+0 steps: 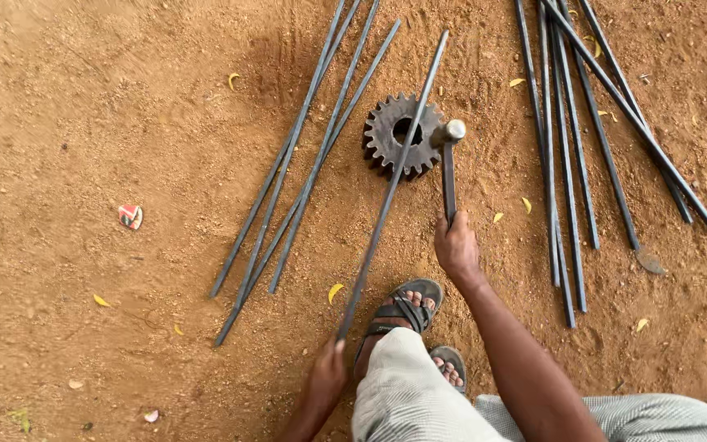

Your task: The person uses a hammer to strike metal rods against a large metal gear on a dirt floor, handling the rods one by one.

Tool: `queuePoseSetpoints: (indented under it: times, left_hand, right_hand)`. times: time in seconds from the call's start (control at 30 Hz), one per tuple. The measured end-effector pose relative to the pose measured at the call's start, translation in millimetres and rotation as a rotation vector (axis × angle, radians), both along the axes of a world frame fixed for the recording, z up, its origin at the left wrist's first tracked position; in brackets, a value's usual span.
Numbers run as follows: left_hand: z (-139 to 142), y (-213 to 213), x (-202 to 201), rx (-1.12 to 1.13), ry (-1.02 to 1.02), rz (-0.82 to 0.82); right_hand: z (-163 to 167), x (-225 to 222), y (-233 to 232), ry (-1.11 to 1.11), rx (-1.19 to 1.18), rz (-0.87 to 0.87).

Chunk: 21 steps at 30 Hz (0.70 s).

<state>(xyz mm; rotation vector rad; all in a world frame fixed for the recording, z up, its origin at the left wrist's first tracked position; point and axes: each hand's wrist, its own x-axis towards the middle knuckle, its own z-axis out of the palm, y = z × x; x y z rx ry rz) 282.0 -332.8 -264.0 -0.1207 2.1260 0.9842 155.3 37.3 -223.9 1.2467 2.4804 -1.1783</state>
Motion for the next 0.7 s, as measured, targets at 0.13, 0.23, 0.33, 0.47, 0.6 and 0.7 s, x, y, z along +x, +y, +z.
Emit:
queuePoseSetpoints:
  times: [0.13,0.23,0.33,0.47,0.6,0.7]
  left_hand:
    - [21.5,86.1,-97.4,0.399,0.112,0.057]
    - [67.2,134.8,-156.2,0.636,-0.22,0.158]
    - [133.9,160.8,-187.4,0.84,-0.3,0.148]
    - [211.5,202.9,-208.0,1.38,-0.618,0.304]
    - [252.7,237.8,-227.2,1.739,-0.608,0.207]
    - [262.4,251.6,-233.3,1.719,-0.648,0.286]
  right_hand:
    - [22.8,-0.6,-4.9,-0.101,0.008,0.064]
    - [40.6,-1.8,-6.6,-0.12,-0.063,0.048]
    - [47.3,-2.0,-8.8,-0.129,-0.076,0.041]
    - [48.9,-0.6,-14.6,-0.464,0.796,0.463]
    - [52.3,0.0,-17.1,-0.928,2.552,1.302]
    - [57.7,1.3,-18.5,-0.175,1.428,0.909]
